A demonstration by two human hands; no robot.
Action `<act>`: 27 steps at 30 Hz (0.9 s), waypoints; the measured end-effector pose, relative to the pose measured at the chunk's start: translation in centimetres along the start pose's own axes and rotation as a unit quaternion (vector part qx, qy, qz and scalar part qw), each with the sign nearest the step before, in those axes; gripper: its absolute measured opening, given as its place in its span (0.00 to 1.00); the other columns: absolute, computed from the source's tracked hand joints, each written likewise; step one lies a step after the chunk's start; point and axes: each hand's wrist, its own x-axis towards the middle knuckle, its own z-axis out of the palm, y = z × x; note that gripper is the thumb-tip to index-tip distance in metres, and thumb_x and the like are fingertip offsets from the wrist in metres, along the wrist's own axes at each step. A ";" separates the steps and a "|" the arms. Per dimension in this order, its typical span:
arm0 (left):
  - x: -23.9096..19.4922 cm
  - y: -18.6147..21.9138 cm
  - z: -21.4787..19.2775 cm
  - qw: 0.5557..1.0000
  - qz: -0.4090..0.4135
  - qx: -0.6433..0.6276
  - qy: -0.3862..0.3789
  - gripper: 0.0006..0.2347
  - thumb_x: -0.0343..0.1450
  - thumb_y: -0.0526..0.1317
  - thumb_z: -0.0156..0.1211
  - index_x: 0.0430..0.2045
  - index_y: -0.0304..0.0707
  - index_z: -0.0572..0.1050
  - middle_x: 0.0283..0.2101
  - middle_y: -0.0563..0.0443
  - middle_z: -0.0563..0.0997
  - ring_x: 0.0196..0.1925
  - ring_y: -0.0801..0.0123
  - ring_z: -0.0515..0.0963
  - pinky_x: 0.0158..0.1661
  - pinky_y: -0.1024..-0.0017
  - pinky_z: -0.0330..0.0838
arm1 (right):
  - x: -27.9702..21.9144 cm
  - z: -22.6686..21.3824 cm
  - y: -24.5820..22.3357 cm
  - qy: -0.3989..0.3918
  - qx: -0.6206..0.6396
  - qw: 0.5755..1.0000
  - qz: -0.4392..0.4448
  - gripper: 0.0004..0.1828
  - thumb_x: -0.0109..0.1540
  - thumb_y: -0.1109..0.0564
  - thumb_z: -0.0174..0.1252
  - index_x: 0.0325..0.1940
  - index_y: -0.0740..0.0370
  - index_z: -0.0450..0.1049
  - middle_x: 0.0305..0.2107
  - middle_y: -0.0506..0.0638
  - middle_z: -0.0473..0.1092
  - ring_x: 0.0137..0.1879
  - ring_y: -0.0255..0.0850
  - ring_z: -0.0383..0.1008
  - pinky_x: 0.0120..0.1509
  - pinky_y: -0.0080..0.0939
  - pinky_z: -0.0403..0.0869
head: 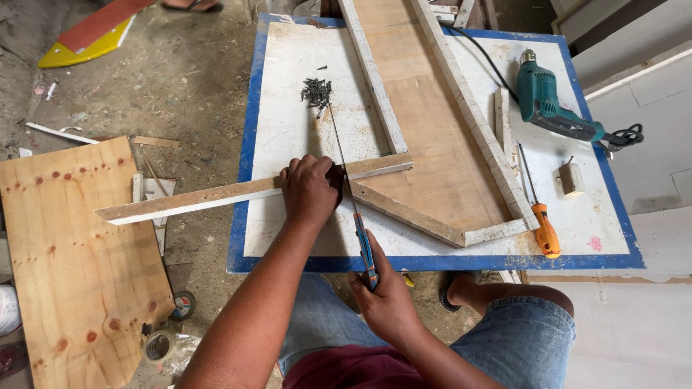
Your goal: Assembling a wooden frame by cutting strips with a hand saw and then drilling holes into a red wooden board.
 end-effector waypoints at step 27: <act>0.0 -1.2 1.4 0.999 -0.002 0.026 -0.018 0.05 0.59 0.36 0.62 0.25 0.48 0.75 0.32 0.50 0.74 0.41 0.46 0.71 0.41 0.53 0.62 | 1.2 0.4 3.0 -0.014 -0.002 0.999 -0.047 0.46 0.61 0.54 0.59 0.81 0.44 0.47 0.39 0.41 0.79 0.41 0.33 0.71 0.51 0.35 0.72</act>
